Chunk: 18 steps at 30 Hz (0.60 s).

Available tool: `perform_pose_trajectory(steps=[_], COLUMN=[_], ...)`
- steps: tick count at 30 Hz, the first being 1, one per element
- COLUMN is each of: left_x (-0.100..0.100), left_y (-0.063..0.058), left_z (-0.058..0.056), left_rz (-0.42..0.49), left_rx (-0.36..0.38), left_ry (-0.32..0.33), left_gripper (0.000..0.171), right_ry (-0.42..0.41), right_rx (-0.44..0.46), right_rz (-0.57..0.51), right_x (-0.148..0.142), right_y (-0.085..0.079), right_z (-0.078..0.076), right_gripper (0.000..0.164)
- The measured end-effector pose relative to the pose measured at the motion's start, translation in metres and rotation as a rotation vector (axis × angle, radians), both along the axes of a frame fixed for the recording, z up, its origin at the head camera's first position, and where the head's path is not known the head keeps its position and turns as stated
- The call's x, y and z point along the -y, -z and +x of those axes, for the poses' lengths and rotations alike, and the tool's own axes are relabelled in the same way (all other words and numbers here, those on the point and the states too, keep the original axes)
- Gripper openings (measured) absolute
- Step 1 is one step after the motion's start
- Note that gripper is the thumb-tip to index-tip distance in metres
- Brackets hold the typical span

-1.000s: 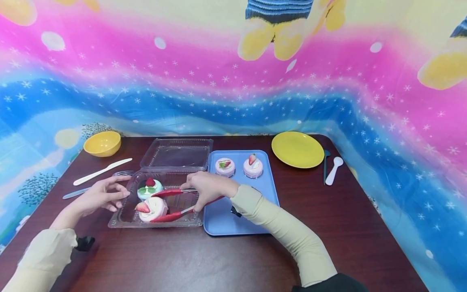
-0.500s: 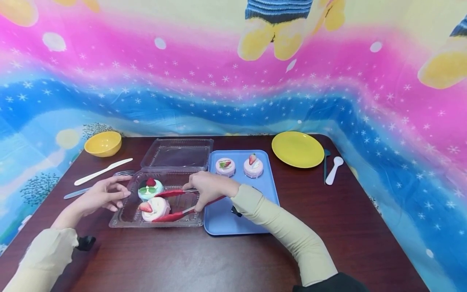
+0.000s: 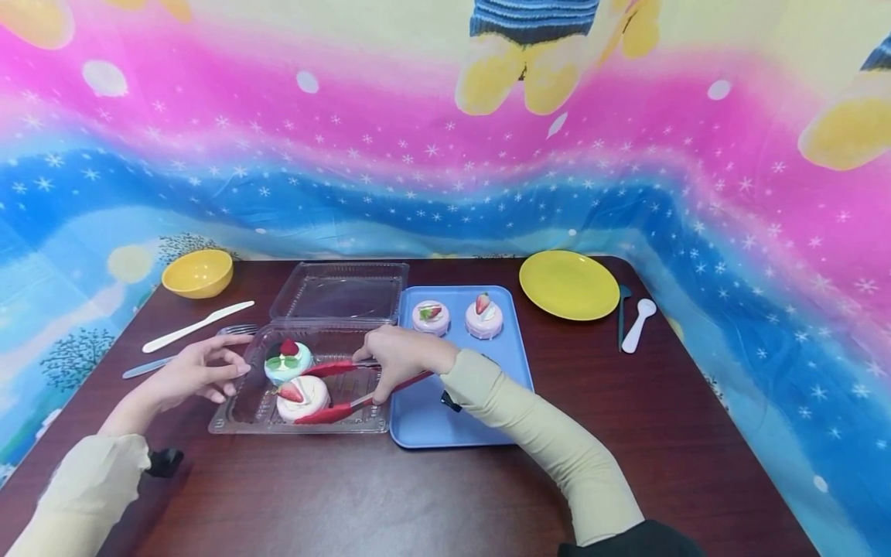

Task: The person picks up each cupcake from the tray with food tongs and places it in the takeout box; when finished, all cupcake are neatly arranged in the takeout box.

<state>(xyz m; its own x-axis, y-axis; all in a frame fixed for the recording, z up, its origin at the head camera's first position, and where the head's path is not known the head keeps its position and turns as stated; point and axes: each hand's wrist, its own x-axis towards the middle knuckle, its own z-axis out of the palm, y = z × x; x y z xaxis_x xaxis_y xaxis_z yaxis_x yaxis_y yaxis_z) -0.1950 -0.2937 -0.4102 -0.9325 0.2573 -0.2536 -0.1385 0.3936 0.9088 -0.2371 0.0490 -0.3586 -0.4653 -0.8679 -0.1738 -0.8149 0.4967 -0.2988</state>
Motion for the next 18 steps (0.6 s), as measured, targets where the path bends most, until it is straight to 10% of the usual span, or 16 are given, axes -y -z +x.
perform_pose_trajectory(steps=[18], left_x=[-0.0007], left_y=[0.0002], left_z=[0.001], left_rz=[0.011], left_rx=[0.003], left_ry=[-0.008], left_gripper=[0.07], right_ry=[-0.02], right_rx=[-0.06], right_rz=[0.016], right_x=[0.0011], right_y=[0.0008], right_z=[-0.0002], right_gripper=[0.066])
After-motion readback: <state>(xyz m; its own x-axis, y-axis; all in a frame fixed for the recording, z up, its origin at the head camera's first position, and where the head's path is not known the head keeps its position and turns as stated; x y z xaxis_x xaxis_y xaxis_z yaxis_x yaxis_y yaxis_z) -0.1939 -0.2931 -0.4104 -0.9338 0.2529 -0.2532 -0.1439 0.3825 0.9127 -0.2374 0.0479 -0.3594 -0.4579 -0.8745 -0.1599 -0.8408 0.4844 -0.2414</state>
